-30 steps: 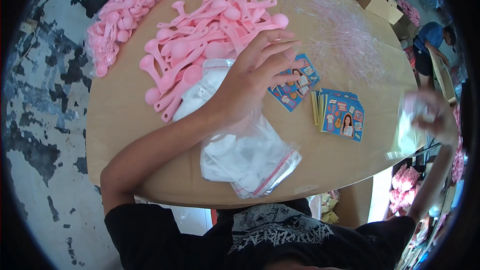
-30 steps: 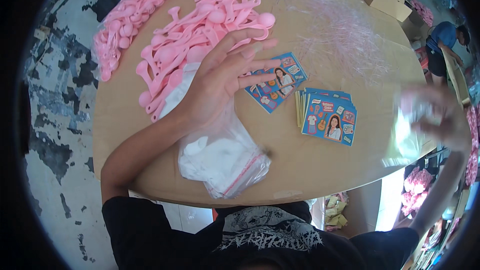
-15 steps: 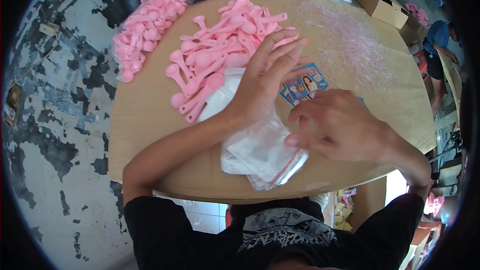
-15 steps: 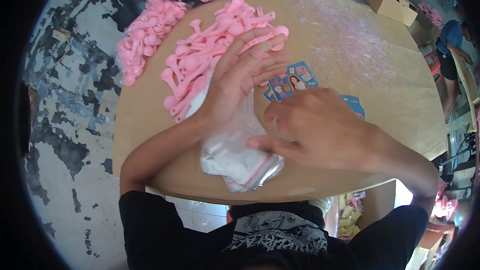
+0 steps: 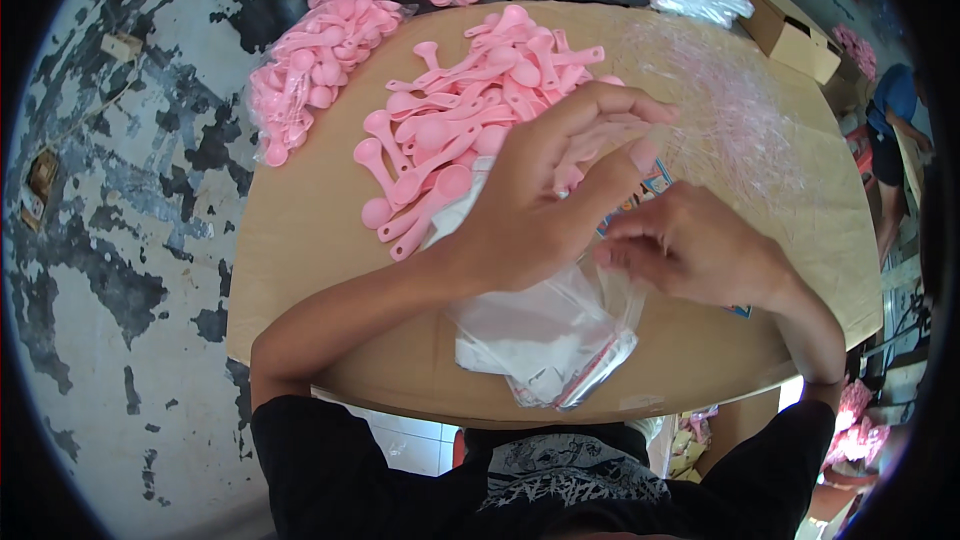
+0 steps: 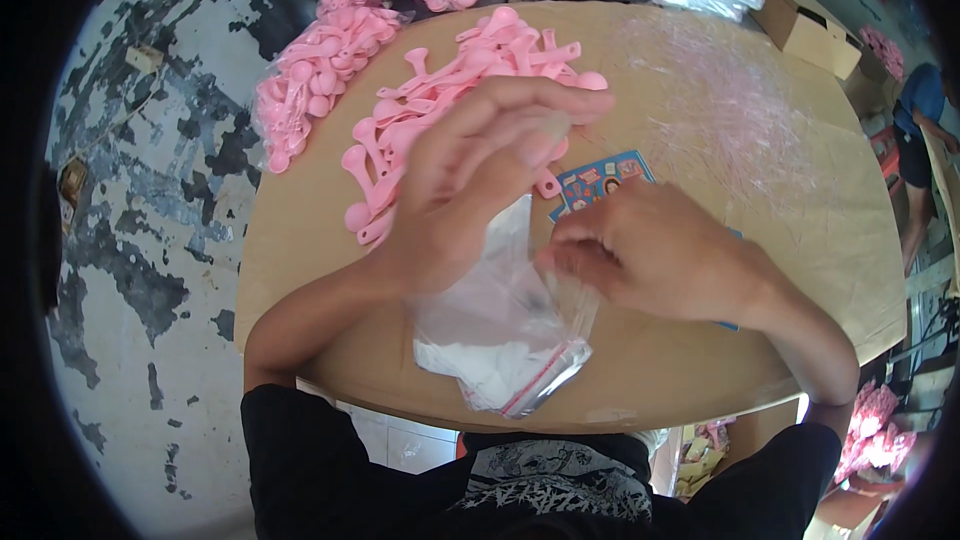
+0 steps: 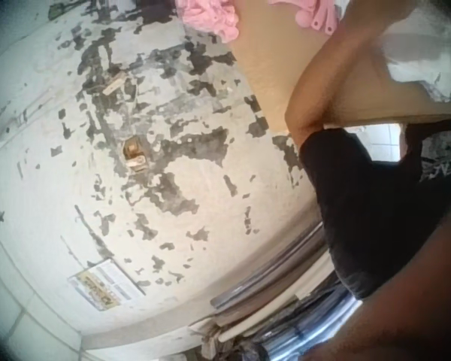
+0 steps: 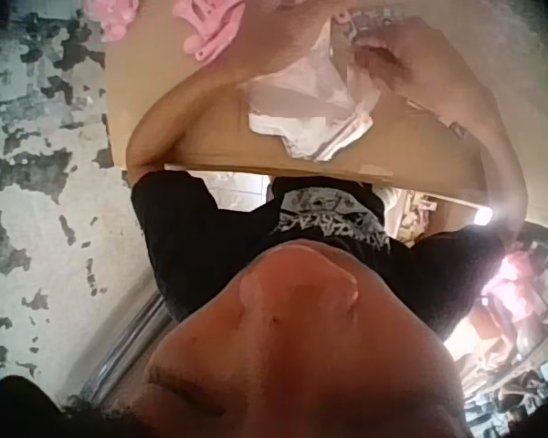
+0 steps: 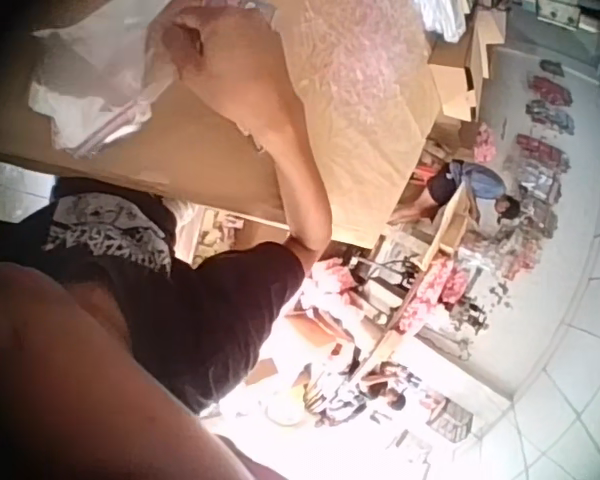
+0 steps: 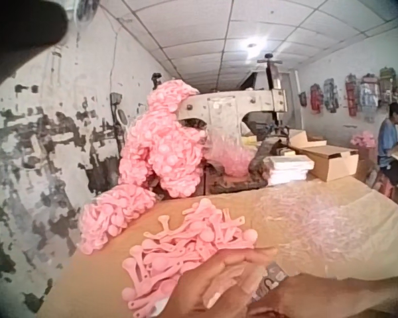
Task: The person repeatedly picks up pink plastic spoons and small printed cards, places them into clear plastic bags, and seals the bags. The process is repeated multiple times with items arranged on a table.
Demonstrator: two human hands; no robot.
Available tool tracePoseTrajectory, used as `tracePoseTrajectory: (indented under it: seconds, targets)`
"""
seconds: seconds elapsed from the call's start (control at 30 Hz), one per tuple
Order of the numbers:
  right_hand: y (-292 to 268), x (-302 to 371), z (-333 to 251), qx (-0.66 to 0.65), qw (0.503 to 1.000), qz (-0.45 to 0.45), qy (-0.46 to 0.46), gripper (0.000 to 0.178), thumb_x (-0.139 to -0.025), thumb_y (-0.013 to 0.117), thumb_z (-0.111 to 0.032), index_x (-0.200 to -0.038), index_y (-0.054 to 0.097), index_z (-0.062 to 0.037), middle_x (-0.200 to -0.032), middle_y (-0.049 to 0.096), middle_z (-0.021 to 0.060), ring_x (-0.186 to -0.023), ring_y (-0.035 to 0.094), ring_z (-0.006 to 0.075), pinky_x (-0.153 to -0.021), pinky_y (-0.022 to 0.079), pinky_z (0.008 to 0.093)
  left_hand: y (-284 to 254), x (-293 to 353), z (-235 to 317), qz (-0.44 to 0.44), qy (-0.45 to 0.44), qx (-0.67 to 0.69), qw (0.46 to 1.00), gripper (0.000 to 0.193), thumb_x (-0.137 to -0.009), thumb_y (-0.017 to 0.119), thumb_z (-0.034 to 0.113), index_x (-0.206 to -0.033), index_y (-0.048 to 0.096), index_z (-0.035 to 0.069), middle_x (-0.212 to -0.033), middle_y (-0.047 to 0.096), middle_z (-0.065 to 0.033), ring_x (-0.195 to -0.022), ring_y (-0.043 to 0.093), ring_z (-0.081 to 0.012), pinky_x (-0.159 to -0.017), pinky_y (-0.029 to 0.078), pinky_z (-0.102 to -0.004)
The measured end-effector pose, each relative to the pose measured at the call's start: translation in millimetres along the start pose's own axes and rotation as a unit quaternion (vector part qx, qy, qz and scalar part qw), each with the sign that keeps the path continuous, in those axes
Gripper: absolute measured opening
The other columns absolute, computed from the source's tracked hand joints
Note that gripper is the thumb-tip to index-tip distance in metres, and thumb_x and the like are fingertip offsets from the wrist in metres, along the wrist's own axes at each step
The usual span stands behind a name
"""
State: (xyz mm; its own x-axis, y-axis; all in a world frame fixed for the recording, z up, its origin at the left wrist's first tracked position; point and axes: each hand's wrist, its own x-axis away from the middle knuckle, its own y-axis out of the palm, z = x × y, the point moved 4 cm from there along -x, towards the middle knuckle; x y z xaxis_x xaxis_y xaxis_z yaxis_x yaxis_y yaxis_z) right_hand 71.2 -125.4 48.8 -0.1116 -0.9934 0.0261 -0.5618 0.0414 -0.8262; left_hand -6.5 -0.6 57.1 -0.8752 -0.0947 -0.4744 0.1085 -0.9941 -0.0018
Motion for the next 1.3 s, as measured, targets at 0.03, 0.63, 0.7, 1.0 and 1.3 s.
tracePoseTrajectory:
  seconds: [0.03,0.63,0.7,1.0,1.3]
  targets:
    - [-7.1,1.9,6.7,-0.015,0.999,0.042,-0.015,0.024,-0.091,0.060,-0.026,-0.084,0.067,-0.0045,-0.063,0.061,0.0119,-0.059,0.062,0.0279,-0.057,0.047,0.0389,-1.0,0.9,11.4,-0.028,0.040,-0.082,0.995,0.029,-0.096,0.051,0.014,-0.122,0.053,0.000,-0.124,0.057,-0.0140,-0.111,0.057,-0.0194,-0.093,0.045,-0.0308]
    - [-59.8,41.0,37.9,0.138,0.990,0.024,-0.030,0.031,-0.086,0.067,-0.034,-0.091,0.064,-0.0038,-0.078,0.065,0.0096,-0.077,0.065,0.0265,-0.069,0.049,0.0379,11.4,5.5,-52.2,0.097,-0.290,0.241,0.921,0.038,-0.101,0.045,0.024,-0.130,0.043,0.000,-0.122,0.057,-0.0180,-0.113,0.059,-0.0298,-0.099,0.047,-0.0397]
    - [-56.9,55.4,56.6,0.159,0.982,-0.077,0.065,0.036,-0.074,0.076,-0.036,-0.090,0.065,-0.0053,-0.084,0.067,0.0097,-0.084,0.065,0.0319,-0.073,0.049,0.0427,4.2,9.7,-63.8,0.137,-0.262,0.219,0.930,0.041,-0.102,0.041,0.030,-0.129,0.043,0.000,-0.122,0.057,-0.0187,-0.114,0.058,-0.0318,-0.101,0.047,-0.0423]
    - [-67.2,36.9,66.7,0.034,0.991,-0.089,0.097,0.031,-0.080,0.073,-0.031,-0.093,0.067,-0.0030,-0.073,0.067,0.0105,-0.067,0.065,0.0235,-0.060,0.048,0.0348,1.3,5.8,-63.8,0.110,-0.252,0.262,0.925,0.034,-0.100,0.049,0.029,-0.119,0.054,0.001,-0.116,0.062,-0.0145,-0.110,0.061,-0.0258,-0.097,0.051,-0.0422]
    - [-58.7,22.7,60.3,-0.190,0.974,0.023,0.118,0.026,-0.097,0.056,-0.023,-0.114,0.063,-0.0053,-0.077,0.066,0.0061,-0.059,0.063,0.0111,-0.052,0.051,0.0231,2.7,3.8,-60.3,0.182,-0.223,0.277,0.917,0.034,-0.096,0.058,0.033,-0.113,0.057,0.003,-0.112,0.060,-0.0098,-0.103,0.061,-0.0184,-0.092,0.051,-0.0360]
